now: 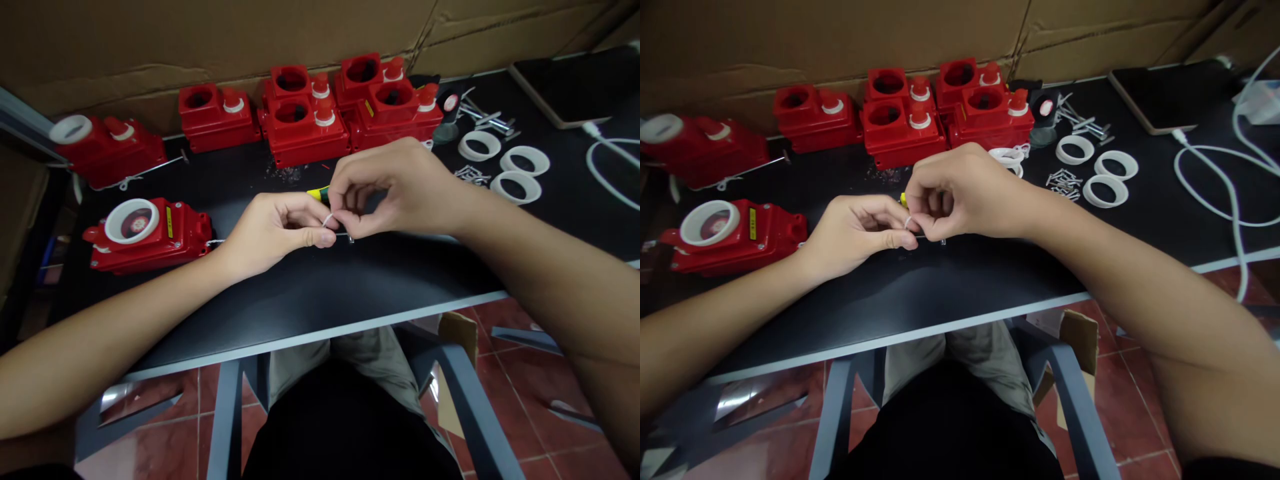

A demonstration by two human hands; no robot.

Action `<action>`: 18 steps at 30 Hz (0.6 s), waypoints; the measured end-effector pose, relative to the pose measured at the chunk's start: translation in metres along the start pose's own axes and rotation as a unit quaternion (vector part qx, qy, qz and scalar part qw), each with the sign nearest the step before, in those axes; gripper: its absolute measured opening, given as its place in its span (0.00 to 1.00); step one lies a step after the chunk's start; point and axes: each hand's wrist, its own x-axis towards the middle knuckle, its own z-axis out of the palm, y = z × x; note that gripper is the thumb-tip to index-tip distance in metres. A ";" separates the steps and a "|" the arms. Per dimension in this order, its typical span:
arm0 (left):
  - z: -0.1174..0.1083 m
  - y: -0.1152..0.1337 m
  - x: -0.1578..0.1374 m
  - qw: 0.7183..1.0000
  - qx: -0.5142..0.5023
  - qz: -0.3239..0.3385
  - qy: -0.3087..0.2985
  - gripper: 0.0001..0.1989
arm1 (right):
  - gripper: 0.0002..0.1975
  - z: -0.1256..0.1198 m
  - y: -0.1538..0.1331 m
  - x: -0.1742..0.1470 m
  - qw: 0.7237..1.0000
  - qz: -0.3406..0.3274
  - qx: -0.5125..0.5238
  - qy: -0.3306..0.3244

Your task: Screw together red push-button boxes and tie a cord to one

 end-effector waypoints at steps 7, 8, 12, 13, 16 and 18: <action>-0.002 -0.003 -0.001 0.999 -0.002 0.029 0.039 0.29 | 0.09 0.008 0.002 0.002 0.994 0.054 0.047 0.085; -0.003 -0.004 -0.001 0.998 0.010 0.045 0.043 0.27 | 0.09 0.008 0.004 0.002 0.992 0.054 0.053 0.097; -0.008 -0.009 0.000 0.990 0.085 0.105 0.052 0.19 | 0.11 0.004 0.013 0.003 0.986 0.055 0.073 0.141; -0.009 -0.010 0.000 0.987 0.104 0.115 0.050 0.17 | 0.11 0.003 0.014 0.004 0.984 0.055 0.078 0.150; -0.010 -0.010 0.000 0.983 0.135 0.122 0.037 0.15 | 0.14 -0.001 0.013 0.005 0.983 0.045 0.087 0.156; -0.010 -0.009 -0.001 0.984 0.136 0.113 0.033 0.14 | 0.15 -0.002 0.012 0.006 0.982 0.041 0.091 0.160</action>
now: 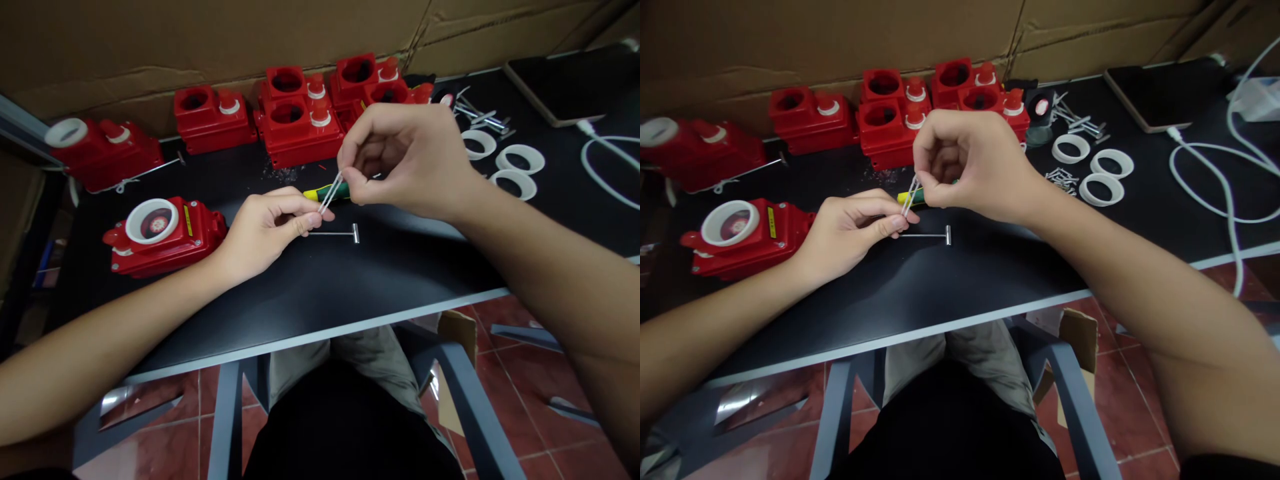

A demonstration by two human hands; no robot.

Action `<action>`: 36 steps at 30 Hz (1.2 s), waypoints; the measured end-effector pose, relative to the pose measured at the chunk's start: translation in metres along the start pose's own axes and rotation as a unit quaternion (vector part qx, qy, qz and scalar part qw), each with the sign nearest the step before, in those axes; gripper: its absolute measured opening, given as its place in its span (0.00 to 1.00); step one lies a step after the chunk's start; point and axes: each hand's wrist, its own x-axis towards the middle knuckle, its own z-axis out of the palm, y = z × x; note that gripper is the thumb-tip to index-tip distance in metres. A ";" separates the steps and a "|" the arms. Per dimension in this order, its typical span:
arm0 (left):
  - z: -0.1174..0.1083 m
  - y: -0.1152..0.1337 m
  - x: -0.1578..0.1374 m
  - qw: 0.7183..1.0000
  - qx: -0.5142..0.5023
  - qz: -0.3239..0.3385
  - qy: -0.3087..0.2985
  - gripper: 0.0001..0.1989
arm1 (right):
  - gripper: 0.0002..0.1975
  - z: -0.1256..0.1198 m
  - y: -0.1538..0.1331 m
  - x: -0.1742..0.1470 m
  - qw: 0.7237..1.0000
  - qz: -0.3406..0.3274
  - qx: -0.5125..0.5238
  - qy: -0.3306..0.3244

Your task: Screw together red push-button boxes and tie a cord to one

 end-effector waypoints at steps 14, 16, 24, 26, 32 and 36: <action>0.009 0.000 0.001 0.964 -0.236 -0.069 0.103 0.25 | 0.06 0.013 0.012 -0.007 0.999 -0.001 -0.034 -0.017; 0.009 0.001 0.002 0.962 -0.242 -0.071 0.103 0.25 | 0.04 0.014 0.010 -0.007 0.998 -0.027 -0.051 -0.013; 0.010 0.001 0.001 0.979 -0.187 -0.054 0.057 0.32 | 0.18 0.012 0.000 -0.004 0.992 -0.038 -0.054 0.108; 0.011 0.001 0.000 0.982 -0.176 -0.031 0.065 0.31 | 0.22 0.014 0.002 -0.004 0.994 -0.024 -0.043 0.097; 0.012 -0.002 0.000 0.970 -0.192 -0.029 0.149 0.24 | 0.19 0.020 0.002 -0.009 0.988 -0.082 -0.128 0.008; 0.013 -0.005 0.001 0.967 -0.187 -0.045 0.170 0.22 | 0.12 0.018 -0.004 -0.014 0.947 -0.183 -0.264 -0.019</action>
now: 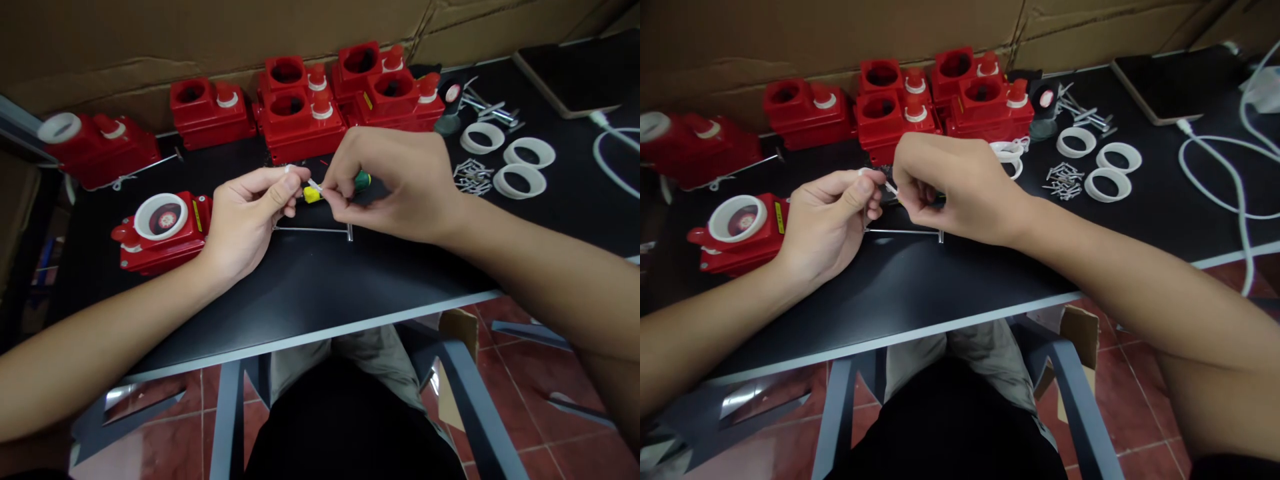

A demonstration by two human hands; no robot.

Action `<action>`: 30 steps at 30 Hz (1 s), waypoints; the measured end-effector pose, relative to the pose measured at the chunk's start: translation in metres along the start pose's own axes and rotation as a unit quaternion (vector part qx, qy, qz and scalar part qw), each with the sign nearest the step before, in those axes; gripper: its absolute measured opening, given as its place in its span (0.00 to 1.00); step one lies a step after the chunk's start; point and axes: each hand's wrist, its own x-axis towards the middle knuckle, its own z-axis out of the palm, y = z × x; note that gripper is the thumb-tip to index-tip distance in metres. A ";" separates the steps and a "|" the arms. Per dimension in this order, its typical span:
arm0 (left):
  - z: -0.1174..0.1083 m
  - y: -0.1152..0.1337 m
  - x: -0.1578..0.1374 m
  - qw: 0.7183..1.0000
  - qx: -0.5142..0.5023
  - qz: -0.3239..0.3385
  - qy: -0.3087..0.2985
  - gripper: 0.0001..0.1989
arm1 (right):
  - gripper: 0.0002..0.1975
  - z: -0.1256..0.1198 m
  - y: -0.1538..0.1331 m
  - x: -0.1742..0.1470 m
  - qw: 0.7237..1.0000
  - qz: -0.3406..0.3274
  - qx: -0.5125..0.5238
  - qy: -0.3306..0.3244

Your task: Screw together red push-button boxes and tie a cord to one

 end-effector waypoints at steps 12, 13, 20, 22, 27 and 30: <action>0.001 0.013 -0.002 0.989 0.102 0.014 -0.104 0.28 | 0.06 -0.002 0.003 0.003 0.993 -0.101 -0.056 0.013; 0.001 0.013 -0.002 0.989 0.096 0.011 -0.109 0.29 | 0.06 -0.002 0.000 0.003 0.996 -0.080 -0.033 0.016; 0.003 0.005 -0.001 0.993 0.034 -0.015 -0.115 0.30 | 0.03 -0.002 -0.014 0.007 0.992 0.083 0.099 -0.007; 0.003 0.003 -0.002 0.994 0.012 -0.023 -0.110 0.27 | 0.04 0.002 -0.013 0.007 0.987 0.098 0.127 -0.002; 0.002 0.000 -0.002 0.994 -0.015 -0.024 -0.109 0.23 | 0.06 0.008 -0.007 0.003 0.979 0.111 0.170 0.011; 0.002 0.000 -0.001 0.993 -0.005 -0.021 -0.114 0.24 | 0.06 0.006 -0.006 0.001 0.976 0.126 0.175 -0.011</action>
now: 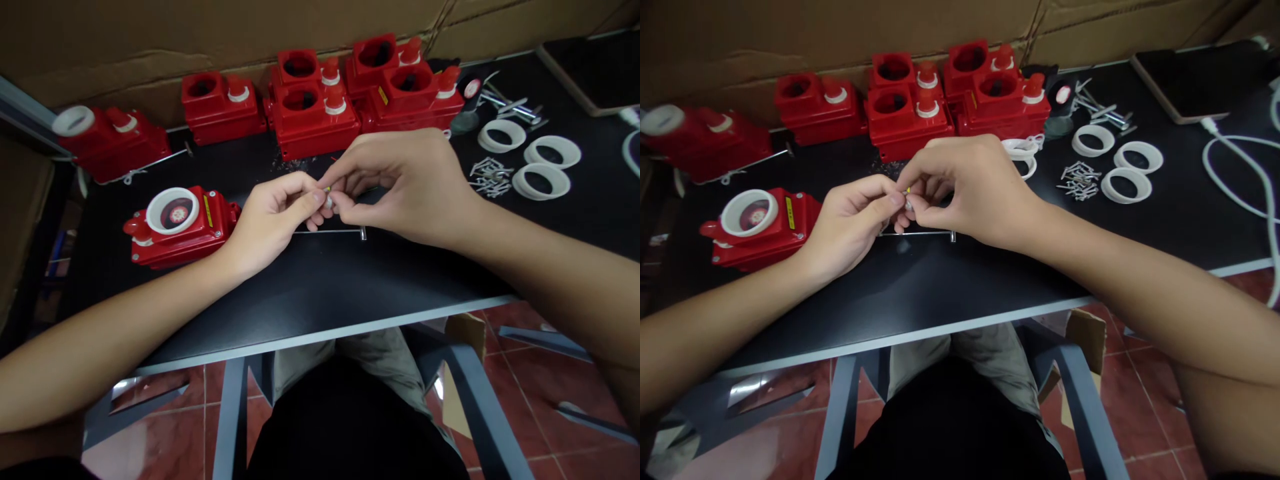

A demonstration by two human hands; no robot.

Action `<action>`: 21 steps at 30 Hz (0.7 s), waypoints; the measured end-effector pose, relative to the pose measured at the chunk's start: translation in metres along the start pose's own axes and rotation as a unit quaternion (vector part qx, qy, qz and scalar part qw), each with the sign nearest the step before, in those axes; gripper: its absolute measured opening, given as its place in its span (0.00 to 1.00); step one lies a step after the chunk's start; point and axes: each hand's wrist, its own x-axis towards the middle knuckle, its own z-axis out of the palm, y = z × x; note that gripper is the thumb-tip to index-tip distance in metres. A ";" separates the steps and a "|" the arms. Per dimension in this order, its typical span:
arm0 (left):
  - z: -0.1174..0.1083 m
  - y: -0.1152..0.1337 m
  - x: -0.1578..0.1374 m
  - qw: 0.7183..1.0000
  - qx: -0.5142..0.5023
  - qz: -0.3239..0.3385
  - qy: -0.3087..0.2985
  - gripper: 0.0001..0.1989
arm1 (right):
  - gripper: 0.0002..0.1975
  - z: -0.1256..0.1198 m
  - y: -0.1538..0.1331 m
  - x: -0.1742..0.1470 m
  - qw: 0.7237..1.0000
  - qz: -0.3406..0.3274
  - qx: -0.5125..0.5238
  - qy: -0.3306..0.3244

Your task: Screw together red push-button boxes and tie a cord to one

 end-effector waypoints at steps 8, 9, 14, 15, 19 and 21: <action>-0.001 0.001 0.001 0.999 0.043 -0.001 0.008 0.28 | 0.06 -0.003 -0.005 0.001 0.996 0.055 -0.067 0.008; -0.001 0.001 0.001 0.999 0.046 0.001 0.009 0.28 | 0.05 -0.003 -0.005 0.002 0.996 0.058 -0.071 0.005; 0.000 0.003 0.001 0.998 0.062 0.001 0.009 0.30 | 0.06 -0.002 -0.001 0.005 0.997 0.053 -0.057 0.002; 0.000 0.003 0.001 0.998 0.065 -0.001 0.007 0.30 | 0.06 -0.003 -0.001 0.005 0.997 0.053 -0.054 0.002; 0.001 0.004 0.001 0.998 0.062 0.002 0.004 0.31 | 0.09 -0.002 -0.004 0.003 0.997 0.051 -0.050 0.014; 0.001 0.004 0.001 0.998 0.059 0.003 0.008 0.30 | 0.09 0.000 -0.006 0.002 0.997 0.050 -0.048 0.023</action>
